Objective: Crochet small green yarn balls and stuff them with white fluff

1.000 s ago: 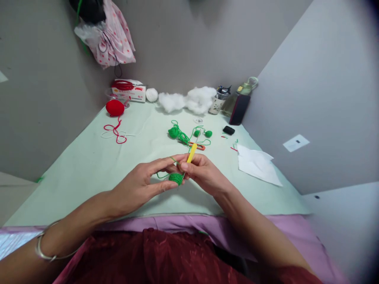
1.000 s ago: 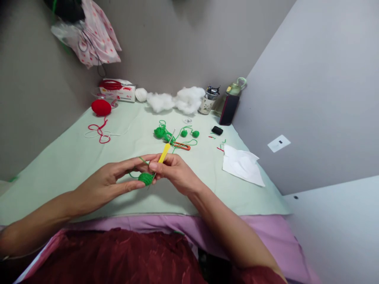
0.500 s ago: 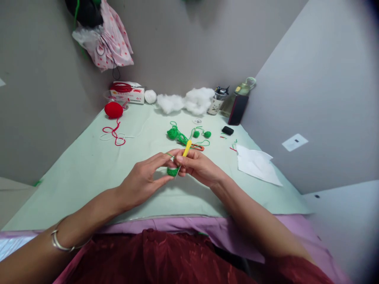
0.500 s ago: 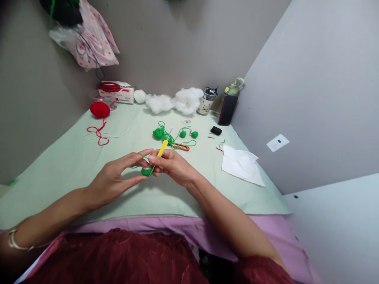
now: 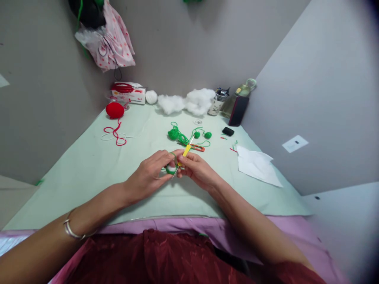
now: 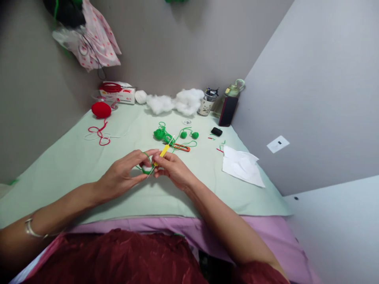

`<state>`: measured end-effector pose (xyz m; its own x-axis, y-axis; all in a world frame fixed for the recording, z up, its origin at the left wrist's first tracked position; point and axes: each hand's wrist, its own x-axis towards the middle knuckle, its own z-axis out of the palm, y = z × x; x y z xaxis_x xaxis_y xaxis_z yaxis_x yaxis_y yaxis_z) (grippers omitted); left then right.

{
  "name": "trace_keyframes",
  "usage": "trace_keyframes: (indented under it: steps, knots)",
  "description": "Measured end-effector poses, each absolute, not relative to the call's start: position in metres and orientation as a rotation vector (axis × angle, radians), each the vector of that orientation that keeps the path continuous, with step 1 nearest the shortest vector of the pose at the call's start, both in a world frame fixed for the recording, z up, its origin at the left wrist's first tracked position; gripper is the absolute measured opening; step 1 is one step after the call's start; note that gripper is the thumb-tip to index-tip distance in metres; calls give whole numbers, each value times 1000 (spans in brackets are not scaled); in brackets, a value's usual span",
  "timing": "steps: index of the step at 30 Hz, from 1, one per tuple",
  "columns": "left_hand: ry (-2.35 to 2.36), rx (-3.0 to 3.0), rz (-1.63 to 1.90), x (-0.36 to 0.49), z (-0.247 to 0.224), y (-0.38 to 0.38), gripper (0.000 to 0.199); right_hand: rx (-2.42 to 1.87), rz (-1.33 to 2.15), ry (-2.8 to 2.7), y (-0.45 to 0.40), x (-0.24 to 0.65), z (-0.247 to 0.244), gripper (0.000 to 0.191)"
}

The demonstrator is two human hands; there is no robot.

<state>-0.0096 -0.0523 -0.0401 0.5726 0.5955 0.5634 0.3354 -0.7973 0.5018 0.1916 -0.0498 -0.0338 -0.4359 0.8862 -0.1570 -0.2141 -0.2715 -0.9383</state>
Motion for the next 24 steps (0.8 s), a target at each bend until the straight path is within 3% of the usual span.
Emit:
trace_keyframes:
  steps: [4, 10, 16, 24]
  knots:
    - [823, 2485, 1046, -8, -47, -42, 17, -954, 1773, -1264, -45, 195, -37, 31]
    - [800, 2429, 995, -7, -51, -42, 9, -976, 1796, -1234, -48, 191, -38, 39]
    - [843, 1981, 875, -16, -42, -42, 54, -1016, 1638, -1277, -47, 192, -43, 38]
    - [859, 1977, 716, -14, -40, -41, 41, -986, 1488, -1449, -49, 187, -46, 39]
